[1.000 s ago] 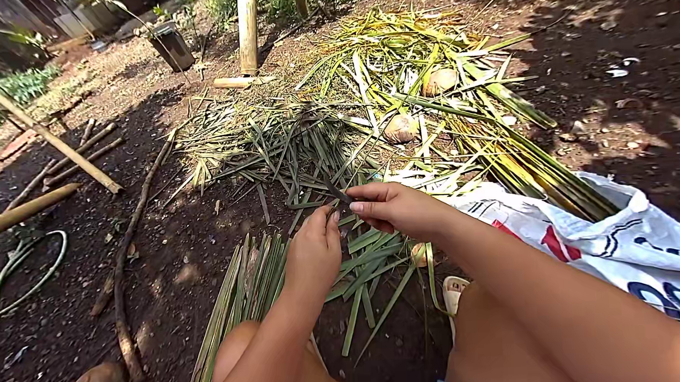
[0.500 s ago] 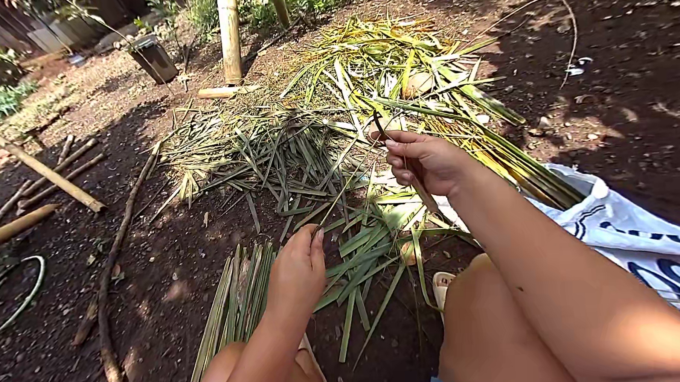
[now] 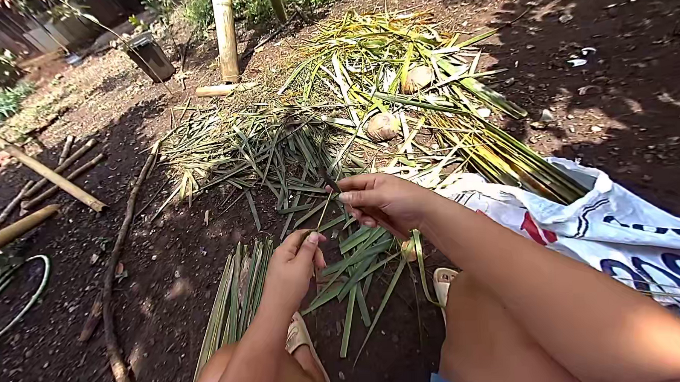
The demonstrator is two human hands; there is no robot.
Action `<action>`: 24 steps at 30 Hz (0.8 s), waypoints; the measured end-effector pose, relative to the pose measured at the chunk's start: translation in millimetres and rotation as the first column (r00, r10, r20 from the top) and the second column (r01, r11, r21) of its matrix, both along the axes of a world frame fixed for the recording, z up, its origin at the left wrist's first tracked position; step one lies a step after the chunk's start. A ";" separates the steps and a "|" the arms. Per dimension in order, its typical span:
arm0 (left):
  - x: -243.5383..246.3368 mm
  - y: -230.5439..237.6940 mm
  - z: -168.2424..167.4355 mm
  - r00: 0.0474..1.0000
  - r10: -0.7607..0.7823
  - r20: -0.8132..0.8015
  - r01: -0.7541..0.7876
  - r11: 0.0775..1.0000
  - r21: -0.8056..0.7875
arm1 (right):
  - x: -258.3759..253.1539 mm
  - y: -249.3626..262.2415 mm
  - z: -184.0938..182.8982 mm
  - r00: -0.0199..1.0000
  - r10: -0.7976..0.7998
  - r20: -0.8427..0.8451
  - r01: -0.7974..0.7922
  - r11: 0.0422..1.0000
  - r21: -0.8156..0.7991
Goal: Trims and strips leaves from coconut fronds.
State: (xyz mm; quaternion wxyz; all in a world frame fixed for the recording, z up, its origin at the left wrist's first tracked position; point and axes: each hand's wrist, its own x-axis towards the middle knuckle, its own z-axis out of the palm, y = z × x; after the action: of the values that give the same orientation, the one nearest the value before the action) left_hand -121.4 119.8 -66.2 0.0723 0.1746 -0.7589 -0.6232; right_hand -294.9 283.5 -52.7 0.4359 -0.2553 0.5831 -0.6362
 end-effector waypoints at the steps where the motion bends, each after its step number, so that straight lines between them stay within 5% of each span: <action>1: -0.6 0.6 1.5 1.000 0.007 -0.008 -0.007 0.997 0.075 | 9.7 -7.3 -2.3 0.998 0.067 -0.003 -0.067 0.997 0.033; 6: -0.9 0.2 5.0 0.999 0.047 0.002 -0.045 0.944 0.328 | 33.9 -22.4 -12.5 0.972 0.235 -0.013 -0.234 0.971 0.054; 11: 1.9 -2.7 7.9 1.000 0.022 0.020 -0.029 0.909 0.417 | 35.6 -20.4 -4.5 0.977 0.213 -0.007 -0.211 0.973 0.094; 24: 11.3 -6.3 5.8 0.991 -0.132 0.038 0.108 0.920 0.376 | -26.1 12.9 12.2 0.966 -0.239 0.097 0.241 0.971 -0.003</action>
State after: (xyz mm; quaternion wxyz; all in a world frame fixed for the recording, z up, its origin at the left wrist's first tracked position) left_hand -110.0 113.5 -60.3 -0.0243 0.1576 -0.6378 -0.7535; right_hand -321.0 296.4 -40.5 0.3812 -0.1552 0.5832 -0.7003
